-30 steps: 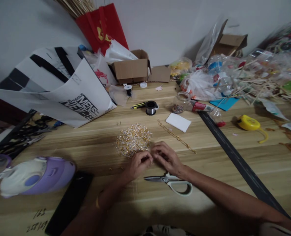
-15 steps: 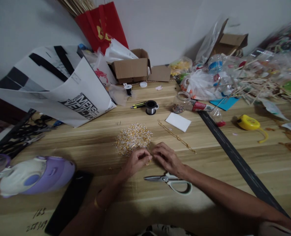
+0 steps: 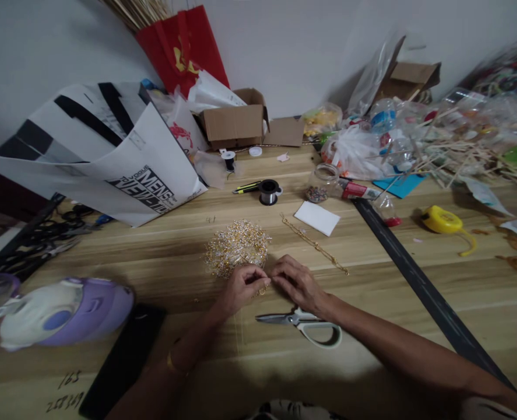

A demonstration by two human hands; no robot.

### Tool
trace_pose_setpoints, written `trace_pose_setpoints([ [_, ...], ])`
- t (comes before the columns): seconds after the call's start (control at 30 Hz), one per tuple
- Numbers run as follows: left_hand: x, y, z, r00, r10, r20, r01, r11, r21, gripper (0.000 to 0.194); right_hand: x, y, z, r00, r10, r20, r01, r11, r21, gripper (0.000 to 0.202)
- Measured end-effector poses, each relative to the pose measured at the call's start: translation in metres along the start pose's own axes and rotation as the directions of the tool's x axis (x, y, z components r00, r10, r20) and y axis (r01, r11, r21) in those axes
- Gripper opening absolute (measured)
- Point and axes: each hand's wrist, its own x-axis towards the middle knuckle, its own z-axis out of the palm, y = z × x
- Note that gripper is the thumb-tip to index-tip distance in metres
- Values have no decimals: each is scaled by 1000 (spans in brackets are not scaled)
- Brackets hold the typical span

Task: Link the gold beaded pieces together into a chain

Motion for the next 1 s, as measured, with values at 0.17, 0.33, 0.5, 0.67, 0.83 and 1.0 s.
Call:
trace_pose_setpoints([
  [0.17, -1, 2, 1, 999, -47, 13, 47, 999, -21, 18, 0, 1, 1, 999, -7, 49, 7, 1000, 5, 13],
  [0.33, -3, 5, 2, 996, -82, 43, 84, 995, -46, 22, 0, 1, 2, 998, -9, 65, 9, 1000, 0, 15],
  [0.5, -2, 5, 3, 994, -92, 62, 94, 995, -30, 23, 0, 1, 2, 997, -14, 72, 14, 1000, -1, 14],
  [0.67, -3, 4, 2, 984, -145, 105, 154, 984, -83, 28, 0, -1, 1, 998, -12, 68, 12, 1000, -1, 14],
  [0.83, -3, 2, -1, 972, -180, 151, 197, 974, -109, 31, 0, -1, 2, 998, -18, 68, 18, 1000, -5, 16],
  [1.0, 0, -3, -1, 992, -91, 82, 97, 993, -69, 23, 0, -1, 2, 997, -4, 81, 5, 1000, -9, 15],
])
